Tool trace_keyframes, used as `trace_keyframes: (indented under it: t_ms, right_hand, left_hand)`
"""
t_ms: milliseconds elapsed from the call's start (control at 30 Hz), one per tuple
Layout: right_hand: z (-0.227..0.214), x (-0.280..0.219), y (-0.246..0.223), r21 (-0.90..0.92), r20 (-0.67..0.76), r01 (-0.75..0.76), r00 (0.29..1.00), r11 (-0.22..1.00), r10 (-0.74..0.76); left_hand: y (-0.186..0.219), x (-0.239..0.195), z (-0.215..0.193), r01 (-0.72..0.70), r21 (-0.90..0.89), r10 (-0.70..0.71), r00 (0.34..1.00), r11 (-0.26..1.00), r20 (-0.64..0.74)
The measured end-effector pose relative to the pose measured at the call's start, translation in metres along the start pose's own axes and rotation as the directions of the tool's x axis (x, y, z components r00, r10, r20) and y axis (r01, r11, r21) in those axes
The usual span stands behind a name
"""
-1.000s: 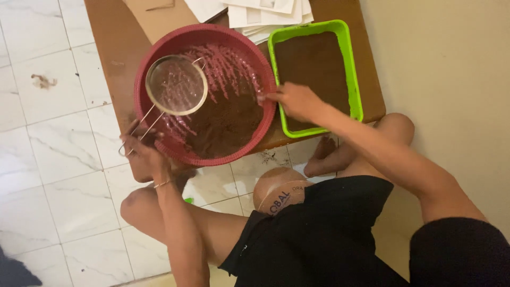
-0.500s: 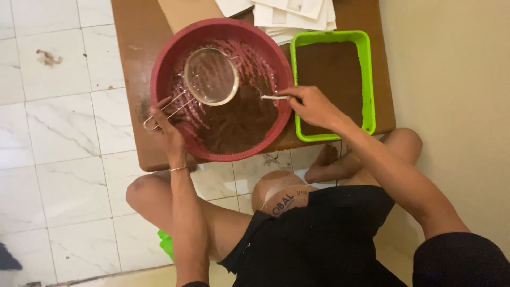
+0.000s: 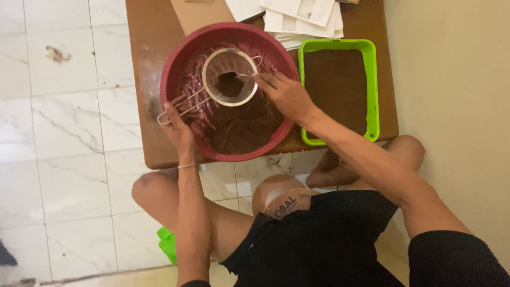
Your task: The person sits on the floor and uses a spoon to scoop a brown powder from a red basin into a metal sieve. They then shake the sieve over a green rectangular tray to sift the powder, repeating this process multiple times.
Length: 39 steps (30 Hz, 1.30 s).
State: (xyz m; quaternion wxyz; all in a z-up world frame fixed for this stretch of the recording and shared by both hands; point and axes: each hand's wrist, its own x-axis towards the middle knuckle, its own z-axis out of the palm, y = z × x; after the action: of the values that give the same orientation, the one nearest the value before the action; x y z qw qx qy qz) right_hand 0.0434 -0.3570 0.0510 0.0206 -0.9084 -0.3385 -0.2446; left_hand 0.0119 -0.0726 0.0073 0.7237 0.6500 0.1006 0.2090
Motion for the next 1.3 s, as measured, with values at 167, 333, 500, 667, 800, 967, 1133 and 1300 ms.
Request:
trace_keyframes:
  t_ms: [167,333,500,667,800,967,1133,1300]
  right_hand:
    - [-0.026,-0.006,0.001,0.074,-0.011,-0.112,0.994,0.991,0.113]
    - [-0.048,-0.027,0.006,0.449,-0.006,-0.329,0.929,0.831,0.371]
    - [-0.016,-0.094,0.001,0.661,0.325,-0.675,0.652,0.329,0.685]
    - [-0.037,-0.078,-0.022,0.512,0.544,-0.803,0.578,0.306,0.608]
    - [-0.066,-0.079,-0.021,0.285,0.743,-0.830,0.507,0.480,0.436]
    - [-0.128,-0.176,-0.058,0.459,0.667,-0.823,0.568,0.334,0.482]
    - [-0.111,-0.266,-0.092,0.247,0.915,-0.918,0.115,-0.311,0.387]
    - [-0.100,-0.192,-0.149,0.687,0.727,-0.725,0.685,-0.053,0.047]
  left_hand:
    - [-0.008,0.005,0.004,0.059,-0.129,-0.066,0.997,0.990,-0.049]
    - [-0.013,0.007,-0.002,0.057,-0.110,-0.063,0.997,0.992,-0.053]
    - [-0.010,0.013,-0.020,0.076,-0.062,-0.077,0.997,0.995,-0.006]
    - [0.000,0.013,-0.016,0.211,-0.185,-0.238,0.961,0.960,-0.142]
    - [-0.012,0.006,-0.029,0.253,-0.130,-0.274,0.944,0.959,-0.185]
    - [0.000,-0.015,-0.031,0.300,-0.156,-0.330,0.917,0.941,-0.226]
    - [0.012,-0.019,-0.023,0.431,-0.305,-0.508,0.824,0.849,-0.251]
    - [0.068,-0.020,-0.001,0.389,-0.266,-0.359,0.920,0.882,0.156]
